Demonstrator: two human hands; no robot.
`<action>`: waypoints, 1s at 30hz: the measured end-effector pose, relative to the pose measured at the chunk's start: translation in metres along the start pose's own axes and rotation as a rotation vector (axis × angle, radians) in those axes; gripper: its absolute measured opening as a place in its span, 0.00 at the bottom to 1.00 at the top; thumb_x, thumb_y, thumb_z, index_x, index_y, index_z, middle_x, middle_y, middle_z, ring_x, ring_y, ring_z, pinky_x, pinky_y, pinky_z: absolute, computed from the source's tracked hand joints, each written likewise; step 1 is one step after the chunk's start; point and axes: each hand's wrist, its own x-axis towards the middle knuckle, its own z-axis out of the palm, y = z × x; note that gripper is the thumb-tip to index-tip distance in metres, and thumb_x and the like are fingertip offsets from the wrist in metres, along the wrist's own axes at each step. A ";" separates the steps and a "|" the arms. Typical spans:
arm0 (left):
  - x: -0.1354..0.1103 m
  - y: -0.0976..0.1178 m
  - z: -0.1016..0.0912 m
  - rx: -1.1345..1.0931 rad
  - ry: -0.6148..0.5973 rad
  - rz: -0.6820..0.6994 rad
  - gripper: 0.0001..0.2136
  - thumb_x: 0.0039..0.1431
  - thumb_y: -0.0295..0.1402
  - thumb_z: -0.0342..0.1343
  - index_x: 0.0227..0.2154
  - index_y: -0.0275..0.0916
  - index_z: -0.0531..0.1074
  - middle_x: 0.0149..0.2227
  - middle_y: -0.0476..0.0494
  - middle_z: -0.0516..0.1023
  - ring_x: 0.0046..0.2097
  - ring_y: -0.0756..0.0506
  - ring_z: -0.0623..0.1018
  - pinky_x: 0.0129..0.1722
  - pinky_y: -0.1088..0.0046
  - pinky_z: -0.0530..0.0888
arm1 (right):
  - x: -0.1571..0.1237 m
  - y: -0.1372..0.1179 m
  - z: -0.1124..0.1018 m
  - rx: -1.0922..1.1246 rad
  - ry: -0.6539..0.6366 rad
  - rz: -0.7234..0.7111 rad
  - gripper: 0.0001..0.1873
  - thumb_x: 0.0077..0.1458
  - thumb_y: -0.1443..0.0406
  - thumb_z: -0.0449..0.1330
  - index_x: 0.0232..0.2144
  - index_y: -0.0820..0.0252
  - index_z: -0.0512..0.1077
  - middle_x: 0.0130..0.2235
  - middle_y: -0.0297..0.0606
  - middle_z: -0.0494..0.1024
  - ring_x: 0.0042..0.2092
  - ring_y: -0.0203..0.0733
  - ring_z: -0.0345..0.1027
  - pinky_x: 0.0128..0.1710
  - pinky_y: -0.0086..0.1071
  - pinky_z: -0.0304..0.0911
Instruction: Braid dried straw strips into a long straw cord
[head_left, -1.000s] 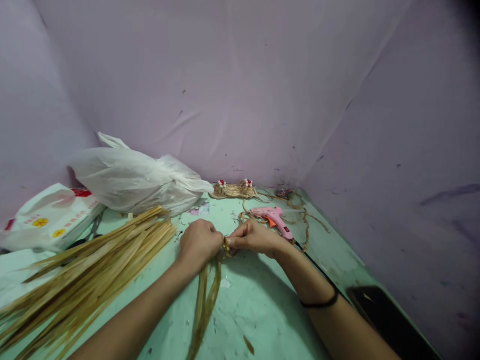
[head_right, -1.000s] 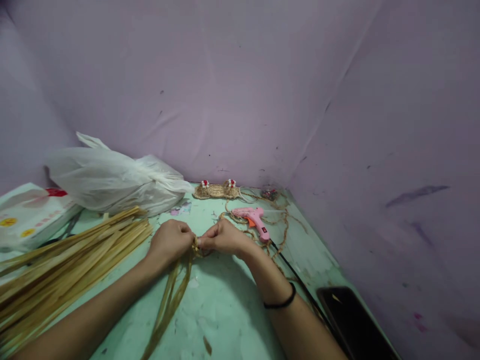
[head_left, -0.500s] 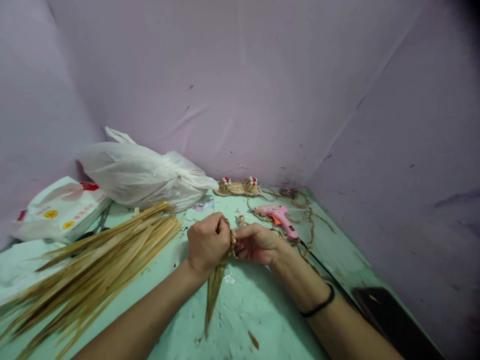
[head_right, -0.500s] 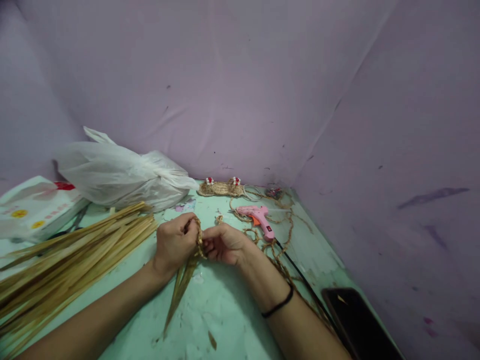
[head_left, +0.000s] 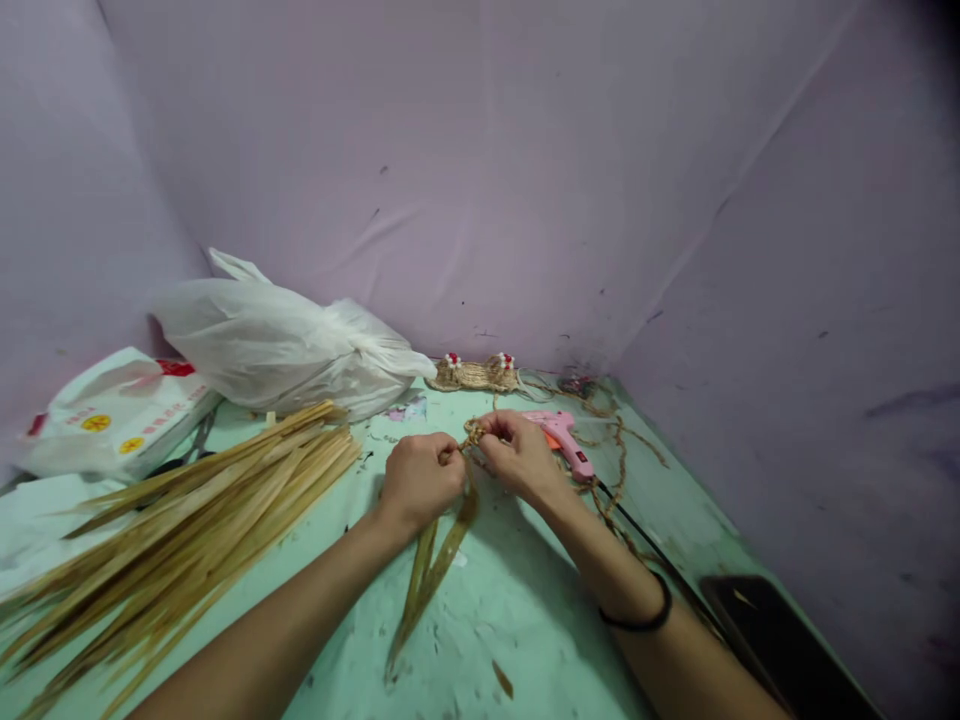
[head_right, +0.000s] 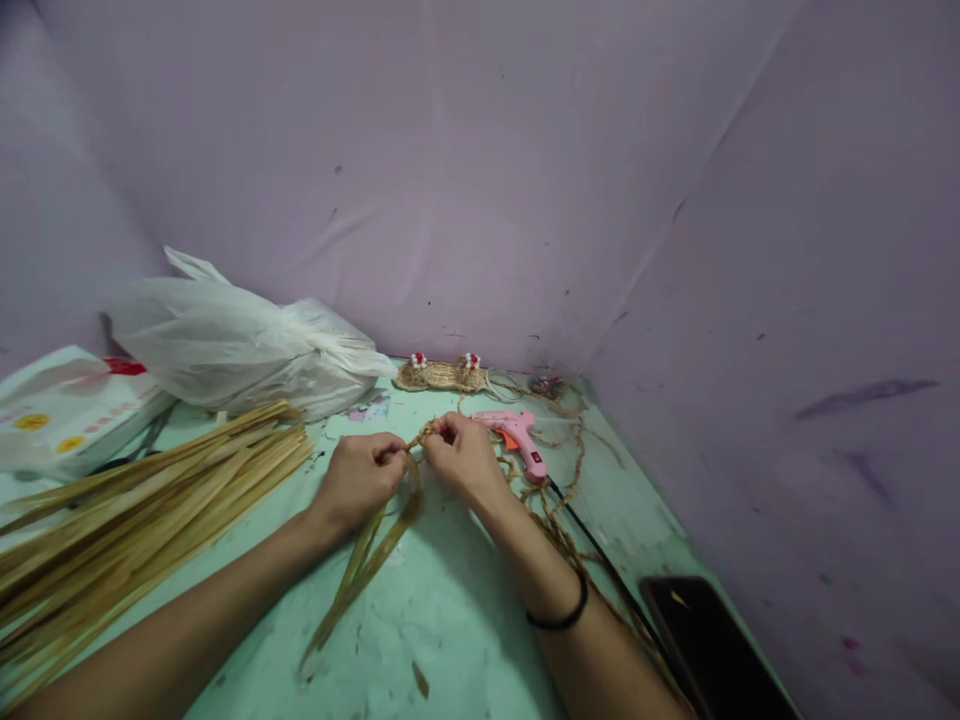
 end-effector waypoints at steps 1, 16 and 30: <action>0.000 0.000 0.002 -0.023 -0.006 -0.021 0.10 0.43 0.29 0.45 0.19 0.37 0.72 0.19 0.50 0.70 0.24 0.52 0.66 0.26 0.79 0.59 | 0.000 0.001 0.000 -0.078 0.060 -0.114 0.01 0.38 0.68 0.49 0.19 0.61 0.61 0.23 0.33 0.66 0.27 0.35 0.59 0.26 0.27 0.54; 0.024 0.004 0.027 0.084 -0.045 -0.239 0.10 0.44 0.30 0.45 0.20 0.37 0.73 0.23 0.43 0.74 0.26 0.48 0.70 0.24 0.76 0.59 | 0.034 0.037 0.012 -0.175 0.158 0.087 0.08 0.39 0.64 0.51 0.23 0.63 0.66 0.19 0.33 0.68 0.21 0.33 0.59 0.21 0.25 0.50; 0.042 0.003 0.034 0.079 -0.058 -0.356 0.11 0.45 0.35 0.48 0.25 0.39 0.74 0.28 0.40 0.76 0.31 0.43 0.74 0.24 0.74 0.62 | 0.052 0.047 0.015 -0.118 0.208 0.244 0.09 0.38 0.63 0.55 0.24 0.63 0.67 0.16 0.33 0.67 0.18 0.35 0.60 0.20 0.27 0.53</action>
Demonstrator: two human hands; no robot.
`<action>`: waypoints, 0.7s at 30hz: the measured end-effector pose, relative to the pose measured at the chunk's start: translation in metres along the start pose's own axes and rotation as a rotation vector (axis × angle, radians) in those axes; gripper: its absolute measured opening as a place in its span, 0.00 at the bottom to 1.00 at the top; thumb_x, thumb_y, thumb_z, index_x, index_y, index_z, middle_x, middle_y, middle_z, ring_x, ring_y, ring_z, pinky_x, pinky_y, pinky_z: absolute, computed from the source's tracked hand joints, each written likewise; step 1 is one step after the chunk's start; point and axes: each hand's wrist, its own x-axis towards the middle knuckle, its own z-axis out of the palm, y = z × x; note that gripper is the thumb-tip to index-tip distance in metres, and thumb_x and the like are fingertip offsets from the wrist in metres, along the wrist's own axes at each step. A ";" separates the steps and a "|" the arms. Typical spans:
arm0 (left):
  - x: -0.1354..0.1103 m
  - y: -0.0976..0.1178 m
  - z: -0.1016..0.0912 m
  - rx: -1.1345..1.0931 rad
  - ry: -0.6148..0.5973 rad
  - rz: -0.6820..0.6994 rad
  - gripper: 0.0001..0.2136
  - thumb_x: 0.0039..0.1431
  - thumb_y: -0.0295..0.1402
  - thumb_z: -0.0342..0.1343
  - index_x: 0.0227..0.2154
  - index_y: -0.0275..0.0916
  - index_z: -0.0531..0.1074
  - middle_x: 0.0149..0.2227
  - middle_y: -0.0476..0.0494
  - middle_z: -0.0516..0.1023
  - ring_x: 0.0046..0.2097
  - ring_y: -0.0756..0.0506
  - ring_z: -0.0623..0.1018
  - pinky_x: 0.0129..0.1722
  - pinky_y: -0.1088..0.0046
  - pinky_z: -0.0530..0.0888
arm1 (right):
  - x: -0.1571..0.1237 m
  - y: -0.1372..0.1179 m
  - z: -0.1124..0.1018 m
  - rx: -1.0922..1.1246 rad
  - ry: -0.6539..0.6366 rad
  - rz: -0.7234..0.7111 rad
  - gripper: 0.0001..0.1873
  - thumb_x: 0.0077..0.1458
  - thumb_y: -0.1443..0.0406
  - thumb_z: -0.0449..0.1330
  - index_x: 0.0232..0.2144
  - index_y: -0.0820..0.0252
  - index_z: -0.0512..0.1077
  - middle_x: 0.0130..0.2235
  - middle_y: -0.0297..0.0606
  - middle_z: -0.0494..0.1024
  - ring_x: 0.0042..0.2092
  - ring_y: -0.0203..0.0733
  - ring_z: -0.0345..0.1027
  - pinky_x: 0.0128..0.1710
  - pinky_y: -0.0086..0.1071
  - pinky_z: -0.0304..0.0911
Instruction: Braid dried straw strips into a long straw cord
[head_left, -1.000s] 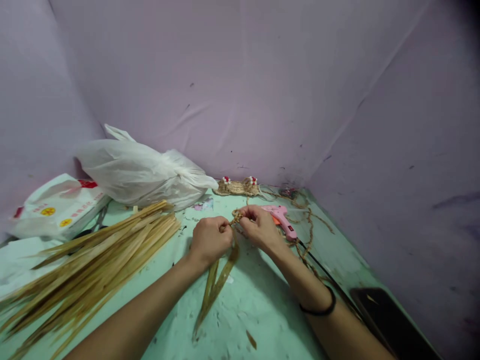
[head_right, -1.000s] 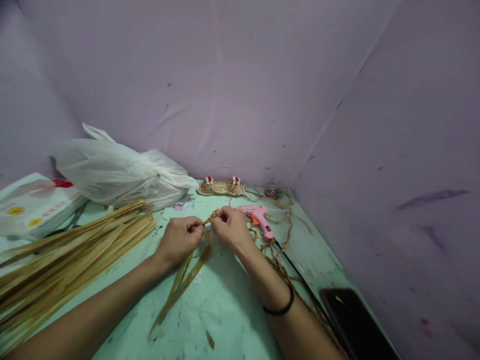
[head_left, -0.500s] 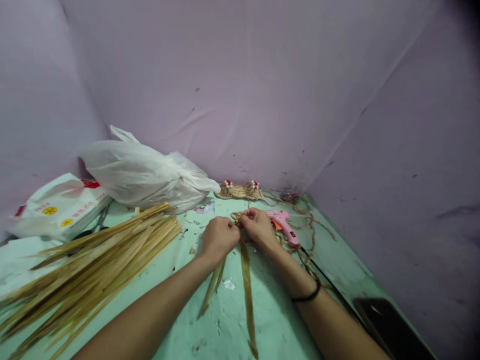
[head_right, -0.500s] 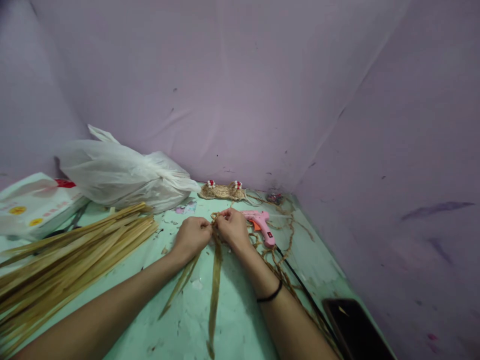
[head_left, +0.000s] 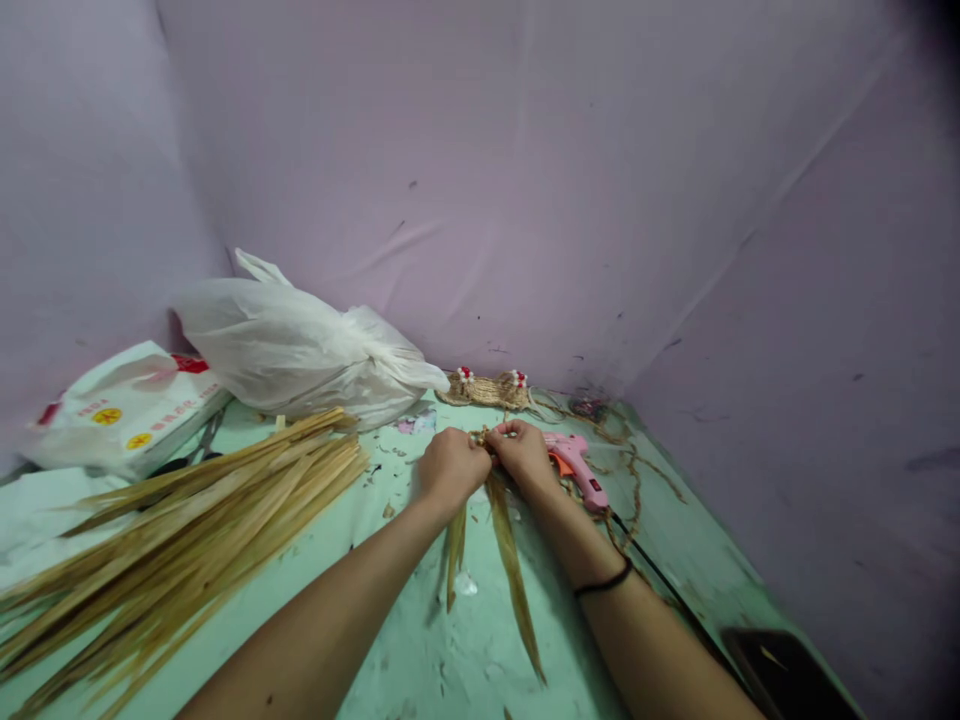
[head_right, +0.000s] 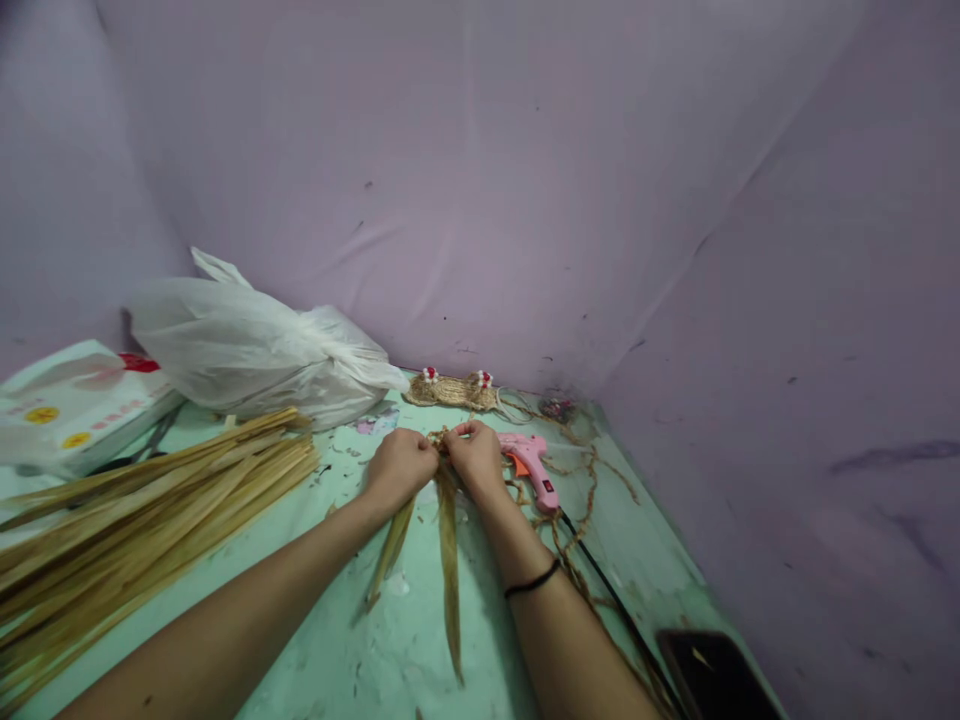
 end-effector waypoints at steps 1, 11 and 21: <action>0.001 0.001 -0.001 -0.006 -0.003 -0.009 0.11 0.45 0.36 0.48 0.26 0.39 0.74 0.28 0.39 0.76 0.31 0.43 0.74 0.24 0.74 0.62 | -0.001 -0.003 0.000 -0.035 0.019 -0.006 0.08 0.38 0.63 0.55 0.23 0.62 0.67 0.17 0.34 0.68 0.20 0.36 0.61 0.21 0.27 0.53; 0.006 -0.001 -0.002 -0.004 -0.031 0.014 0.14 0.44 0.39 0.46 0.24 0.37 0.74 0.25 0.39 0.75 0.26 0.45 0.72 0.21 0.73 0.58 | -0.022 -0.021 -0.003 -0.610 0.074 -0.202 0.17 0.51 0.60 0.48 0.26 0.64 0.73 0.29 0.49 0.73 0.30 0.43 0.64 0.28 0.32 0.51; 0.010 -0.004 -0.010 0.091 -0.110 0.119 0.10 0.39 0.30 0.46 0.18 0.35 0.72 0.19 0.44 0.71 0.22 0.49 0.66 0.20 0.76 0.55 | -0.034 -0.003 -0.010 -0.410 0.069 -0.251 0.11 0.47 0.68 0.53 0.30 0.67 0.73 0.30 0.45 0.75 0.32 0.40 0.66 0.32 0.28 0.54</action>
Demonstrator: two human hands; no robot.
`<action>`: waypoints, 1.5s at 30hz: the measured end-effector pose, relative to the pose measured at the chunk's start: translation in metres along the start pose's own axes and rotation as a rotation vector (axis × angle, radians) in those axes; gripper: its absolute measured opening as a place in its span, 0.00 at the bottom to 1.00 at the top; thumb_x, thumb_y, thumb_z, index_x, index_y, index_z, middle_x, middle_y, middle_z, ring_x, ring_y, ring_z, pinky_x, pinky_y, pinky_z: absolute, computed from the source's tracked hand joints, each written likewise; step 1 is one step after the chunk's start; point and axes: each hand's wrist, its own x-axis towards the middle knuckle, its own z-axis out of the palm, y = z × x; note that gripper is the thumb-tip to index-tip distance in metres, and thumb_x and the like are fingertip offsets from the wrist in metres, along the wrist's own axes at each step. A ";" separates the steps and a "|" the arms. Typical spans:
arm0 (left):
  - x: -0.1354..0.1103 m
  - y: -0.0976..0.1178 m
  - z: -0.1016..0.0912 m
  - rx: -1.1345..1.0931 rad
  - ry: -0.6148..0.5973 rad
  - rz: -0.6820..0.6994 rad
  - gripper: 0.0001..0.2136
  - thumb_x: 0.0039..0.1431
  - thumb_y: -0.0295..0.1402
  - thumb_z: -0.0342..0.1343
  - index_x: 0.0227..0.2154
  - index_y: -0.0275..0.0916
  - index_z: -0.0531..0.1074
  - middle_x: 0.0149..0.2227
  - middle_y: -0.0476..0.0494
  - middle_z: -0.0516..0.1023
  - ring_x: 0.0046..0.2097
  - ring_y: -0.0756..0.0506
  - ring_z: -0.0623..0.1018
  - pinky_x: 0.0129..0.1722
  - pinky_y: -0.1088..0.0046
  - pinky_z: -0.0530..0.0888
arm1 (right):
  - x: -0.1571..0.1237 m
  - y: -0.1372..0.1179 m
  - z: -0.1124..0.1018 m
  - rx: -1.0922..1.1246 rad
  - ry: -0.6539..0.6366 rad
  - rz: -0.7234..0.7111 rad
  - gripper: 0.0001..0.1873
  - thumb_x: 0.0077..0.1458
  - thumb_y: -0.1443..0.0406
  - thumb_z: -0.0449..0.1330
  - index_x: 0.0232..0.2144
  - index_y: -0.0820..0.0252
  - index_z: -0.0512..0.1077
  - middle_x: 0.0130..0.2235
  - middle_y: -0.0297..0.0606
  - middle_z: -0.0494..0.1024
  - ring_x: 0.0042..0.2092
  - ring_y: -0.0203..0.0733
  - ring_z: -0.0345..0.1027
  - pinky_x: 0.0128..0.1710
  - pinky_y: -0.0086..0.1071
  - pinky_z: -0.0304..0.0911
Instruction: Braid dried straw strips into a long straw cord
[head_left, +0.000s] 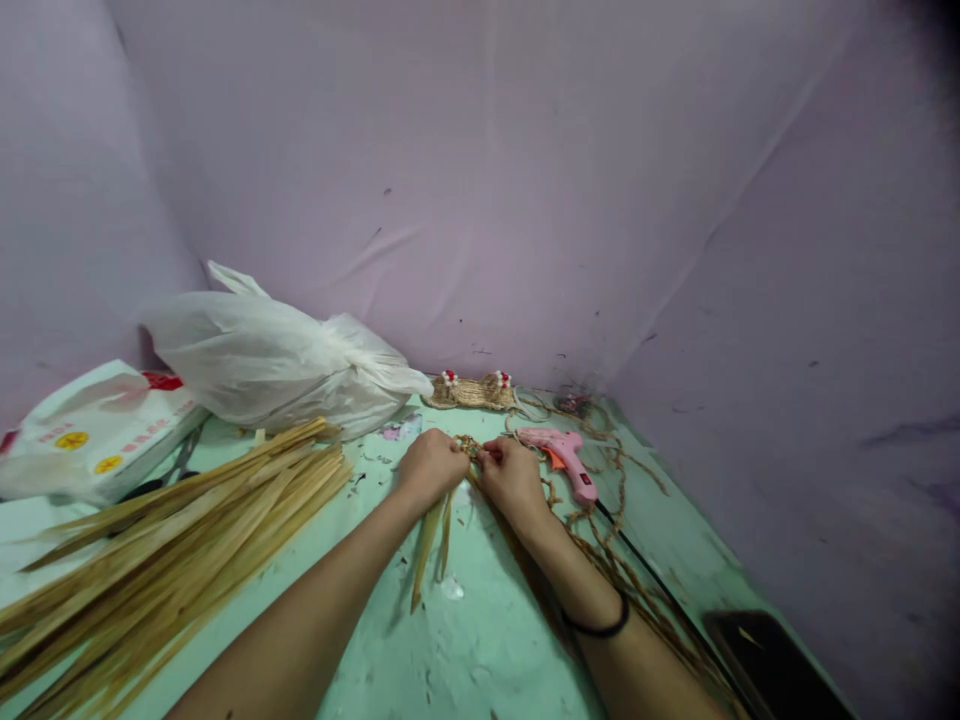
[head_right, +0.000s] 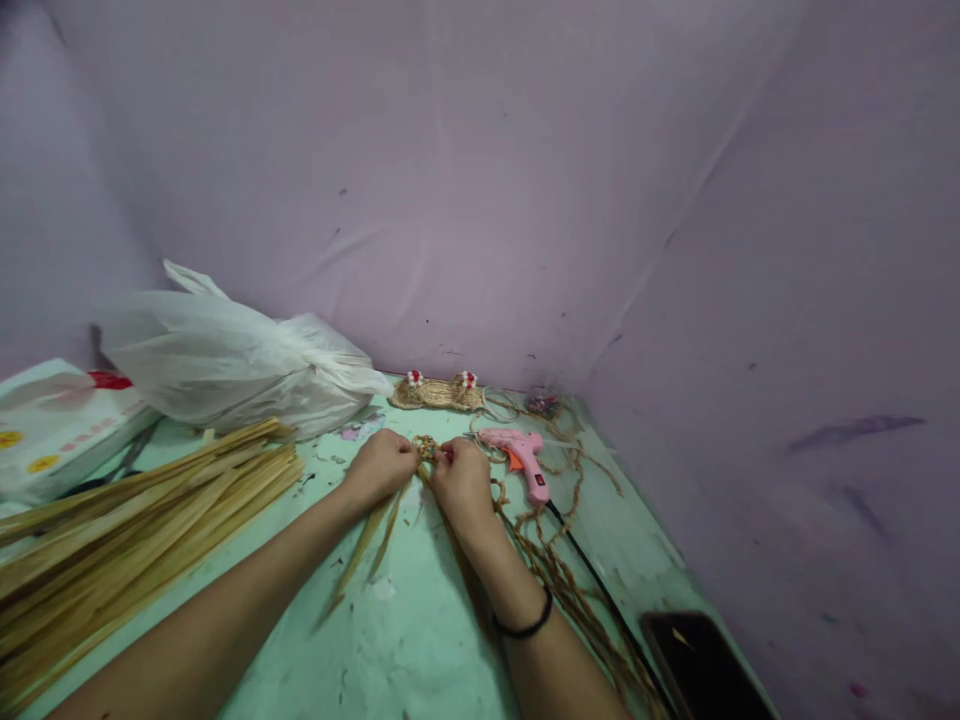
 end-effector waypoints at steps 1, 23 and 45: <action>0.001 0.000 0.001 0.005 -0.005 0.000 0.10 0.39 0.31 0.46 0.18 0.35 0.72 0.19 0.44 0.71 0.22 0.49 0.66 0.20 0.76 0.55 | -0.001 -0.001 0.000 -0.005 0.014 0.012 0.10 0.47 0.68 0.53 0.29 0.67 0.73 0.30 0.45 0.76 0.31 0.39 0.66 0.31 0.28 0.54; 0.008 -0.005 0.008 -0.066 -0.034 0.091 0.06 0.36 0.28 0.46 0.11 0.36 0.64 0.12 0.52 0.55 0.19 0.52 0.58 0.19 0.77 0.51 | -0.040 -0.019 -0.019 -0.098 -0.061 -0.047 0.09 0.46 0.70 0.52 0.24 0.62 0.72 0.27 0.41 0.76 0.28 0.38 0.66 0.27 0.28 0.49; 0.006 -0.011 0.001 -0.060 -0.202 0.262 0.05 0.35 0.27 0.42 0.10 0.36 0.59 0.13 0.53 0.50 0.20 0.54 0.56 0.20 0.78 0.51 | 0.003 -0.005 -0.022 -0.268 -0.164 -0.014 0.09 0.43 0.67 0.54 0.26 0.60 0.73 0.28 0.41 0.76 0.31 0.40 0.68 0.25 0.28 0.50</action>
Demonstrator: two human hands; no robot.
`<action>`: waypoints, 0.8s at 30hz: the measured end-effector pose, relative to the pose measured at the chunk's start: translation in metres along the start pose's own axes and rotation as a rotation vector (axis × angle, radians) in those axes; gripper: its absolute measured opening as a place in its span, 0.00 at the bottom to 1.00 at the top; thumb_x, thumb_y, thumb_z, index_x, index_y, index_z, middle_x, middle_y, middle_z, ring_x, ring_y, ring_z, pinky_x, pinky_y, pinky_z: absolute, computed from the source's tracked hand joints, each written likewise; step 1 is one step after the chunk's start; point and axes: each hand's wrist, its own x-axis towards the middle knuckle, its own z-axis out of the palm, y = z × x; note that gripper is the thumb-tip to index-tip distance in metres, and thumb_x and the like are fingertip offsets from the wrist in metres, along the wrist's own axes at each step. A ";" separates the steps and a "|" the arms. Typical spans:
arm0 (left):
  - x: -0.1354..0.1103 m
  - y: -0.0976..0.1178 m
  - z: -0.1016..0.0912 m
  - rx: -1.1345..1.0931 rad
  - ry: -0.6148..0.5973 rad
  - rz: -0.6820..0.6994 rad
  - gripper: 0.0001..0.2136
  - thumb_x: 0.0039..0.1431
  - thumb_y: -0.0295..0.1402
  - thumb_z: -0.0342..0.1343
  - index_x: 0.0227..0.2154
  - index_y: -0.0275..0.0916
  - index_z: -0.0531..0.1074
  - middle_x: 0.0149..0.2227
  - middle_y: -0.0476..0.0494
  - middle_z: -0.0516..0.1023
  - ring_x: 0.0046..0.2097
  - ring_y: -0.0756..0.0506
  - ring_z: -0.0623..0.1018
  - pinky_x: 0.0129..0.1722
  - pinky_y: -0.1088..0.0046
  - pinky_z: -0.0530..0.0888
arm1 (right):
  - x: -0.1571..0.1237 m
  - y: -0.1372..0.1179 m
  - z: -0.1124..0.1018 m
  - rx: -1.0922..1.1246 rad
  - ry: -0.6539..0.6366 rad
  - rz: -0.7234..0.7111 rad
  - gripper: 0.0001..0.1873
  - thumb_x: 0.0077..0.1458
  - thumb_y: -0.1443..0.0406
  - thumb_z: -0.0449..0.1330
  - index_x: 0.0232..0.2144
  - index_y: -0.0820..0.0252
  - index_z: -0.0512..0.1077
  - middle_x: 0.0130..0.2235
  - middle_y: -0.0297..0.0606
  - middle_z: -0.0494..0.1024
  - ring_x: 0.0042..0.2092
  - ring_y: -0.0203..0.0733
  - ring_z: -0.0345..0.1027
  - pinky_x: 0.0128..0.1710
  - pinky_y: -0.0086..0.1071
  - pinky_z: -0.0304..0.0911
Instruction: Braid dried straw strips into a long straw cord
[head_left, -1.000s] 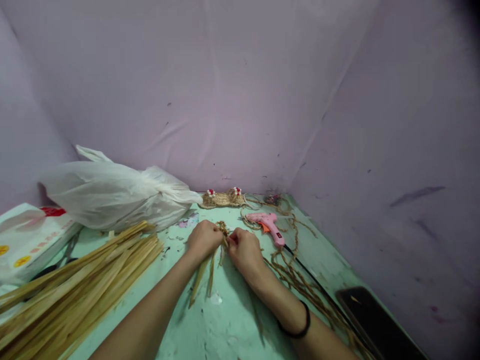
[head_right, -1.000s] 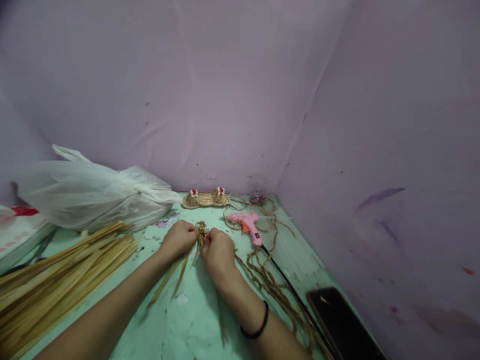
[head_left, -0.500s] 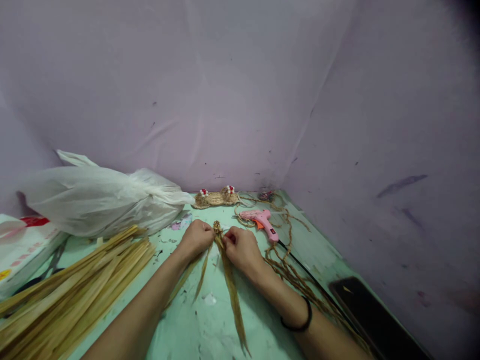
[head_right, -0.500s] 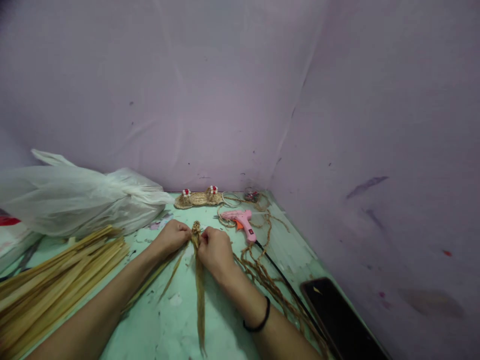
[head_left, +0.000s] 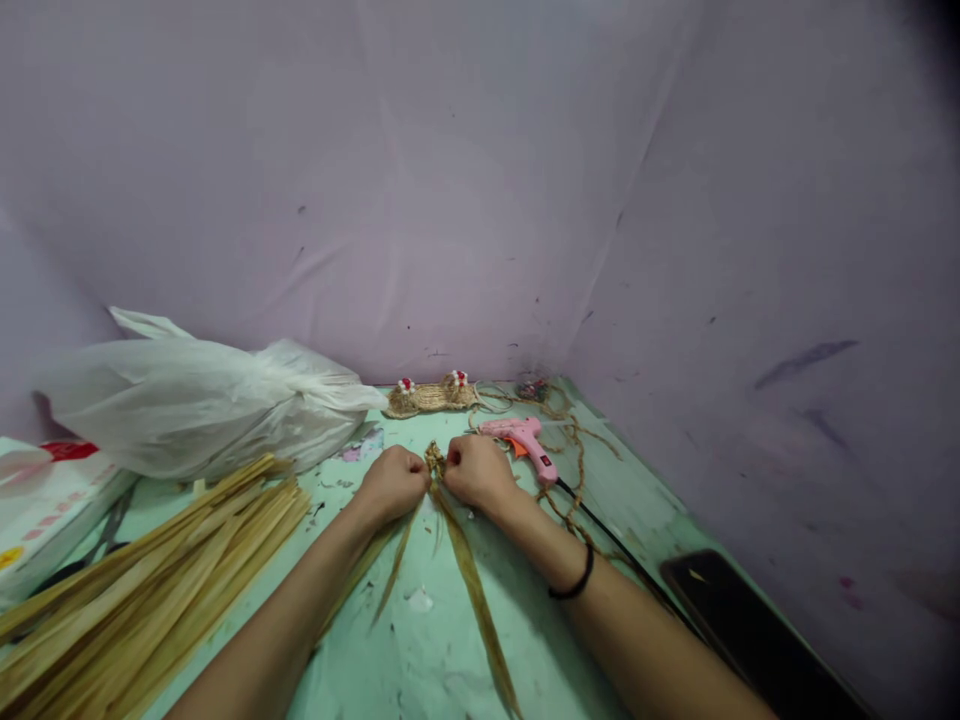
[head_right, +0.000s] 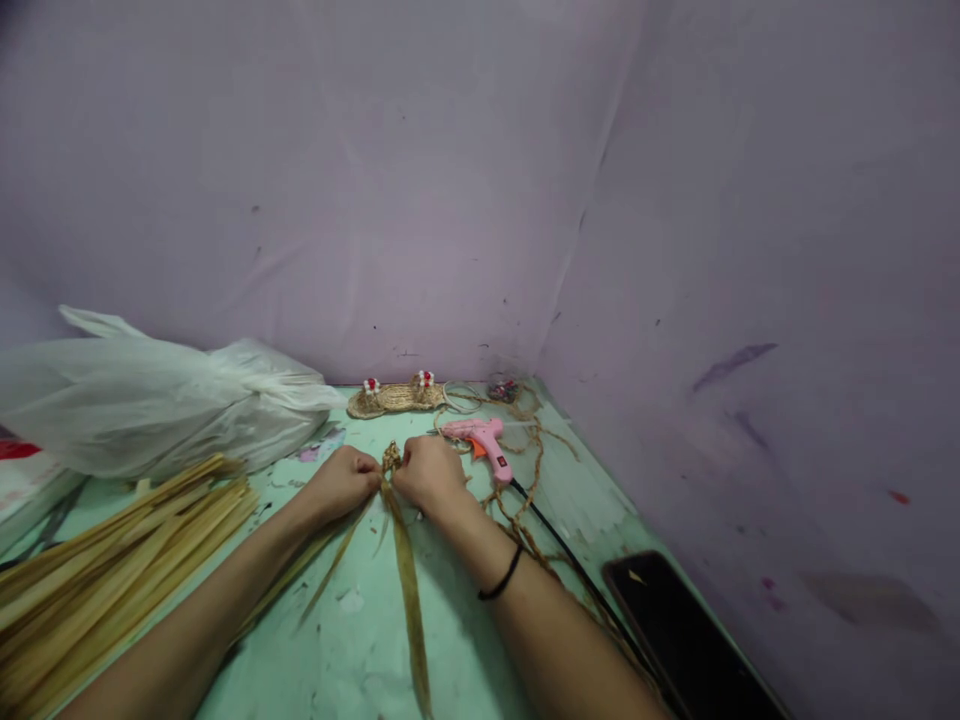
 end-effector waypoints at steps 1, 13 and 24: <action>0.000 -0.001 0.001 -0.022 -0.009 0.001 0.05 0.35 0.27 0.42 0.10 0.36 0.59 0.13 0.53 0.50 0.19 0.54 0.55 0.20 0.78 0.51 | -0.001 0.000 0.000 0.003 0.004 -0.010 0.10 0.44 0.67 0.53 0.28 0.60 0.73 0.28 0.41 0.76 0.32 0.40 0.68 0.26 0.28 0.51; -0.010 0.006 0.001 0.087 0.024 -0.010 0.06 0.35 0.27 0.43 0.09 0.37 0.57 0.13 0.53 0.50 0.20 0.53 0.55 0.20 0.77 0.51 | -0.011 0.002 0.008 0.105 0.031 -0.026 0.13 0.51 0.63 0.49 0.35 0.63 0.70 0.30 0.43 0.75 0.32 0.39 0.67 0.27 0.27 0.51; -0.008 0.003 0.002 0.071 0.027 -0.034 0.06 0.35 0.27 0.44 0.10 0.36 0.60 0.13 0.53 0.51 0.20 0.53 0.55 0.21 0.77 0.51 | -0.028 -0.006 0.006 -0.054 0.041 -0.146 0.10 0.51 0.66 0.48 0.29 0.63 0.69 0.28 0.43 0.75 0.29 0.38 0.66 0.25 0.28 0.46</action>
